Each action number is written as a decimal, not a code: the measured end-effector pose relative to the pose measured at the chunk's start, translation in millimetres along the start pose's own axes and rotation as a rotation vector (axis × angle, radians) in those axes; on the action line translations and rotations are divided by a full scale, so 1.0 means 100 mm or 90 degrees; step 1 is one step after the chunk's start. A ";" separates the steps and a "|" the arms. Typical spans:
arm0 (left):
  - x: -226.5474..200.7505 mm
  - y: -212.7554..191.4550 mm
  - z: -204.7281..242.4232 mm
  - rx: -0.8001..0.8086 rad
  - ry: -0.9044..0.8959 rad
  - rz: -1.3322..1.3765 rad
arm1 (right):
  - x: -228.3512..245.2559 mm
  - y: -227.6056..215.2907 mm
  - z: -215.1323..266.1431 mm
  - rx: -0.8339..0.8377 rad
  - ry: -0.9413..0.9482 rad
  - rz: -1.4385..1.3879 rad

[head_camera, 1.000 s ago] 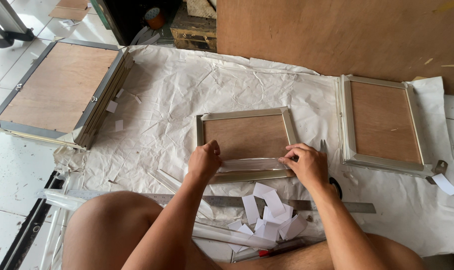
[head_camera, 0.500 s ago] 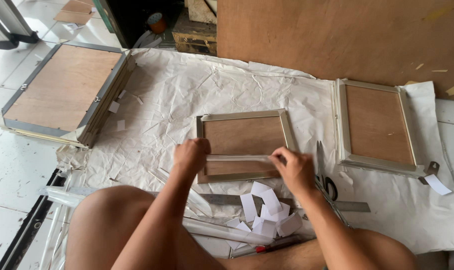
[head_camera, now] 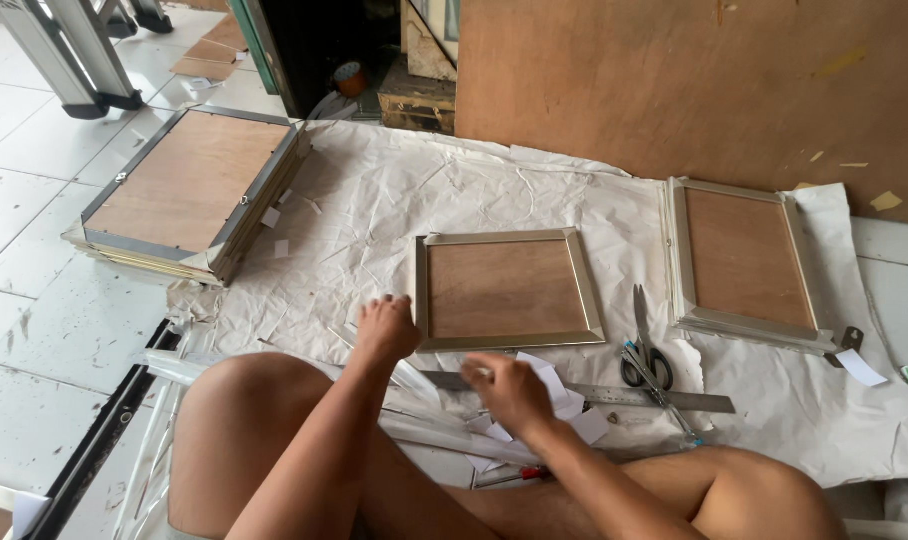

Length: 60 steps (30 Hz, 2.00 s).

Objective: The person assembles a picture frame by attaching clear plastic strips to the edges of a wooden frame. They use a stapler to secure the plastic and trim excess material with scissors.

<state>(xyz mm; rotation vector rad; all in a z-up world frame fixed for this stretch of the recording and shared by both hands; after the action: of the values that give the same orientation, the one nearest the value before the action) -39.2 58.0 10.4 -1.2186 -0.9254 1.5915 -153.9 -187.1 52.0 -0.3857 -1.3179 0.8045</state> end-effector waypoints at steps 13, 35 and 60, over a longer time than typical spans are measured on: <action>-0.38 0.05 0.20 0.082 -0.151 0.320 | -1.13 -0.96 -0.46 -0.184 0.274 0.123; -1.31 -0.10 0.42 0.278 -0.208 1.027 | -0.71 -0.50 -0.52 -0.383 0.322 -0.604; -0.58 0.31 -0.02 0.042 -0.324 0.901 | -1.19 -0.32 -0.61 -0.069 0.310 -0.806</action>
<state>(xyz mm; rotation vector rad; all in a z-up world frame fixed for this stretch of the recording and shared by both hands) -37.3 -7.0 -1.4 -1.5334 -0.1436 3.0954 -91.0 -281.9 -24.6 0.1983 -0.8795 -0.4114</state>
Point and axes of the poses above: each hand's wrist, its own z-axis away from the middle knuckle, its own y-axis out of the palm, x = y × z, the point moved 1 cm from there along -z, towards the middle knuckle, and after that the axes turned 2 degrees about z, right-handed, at the moved point
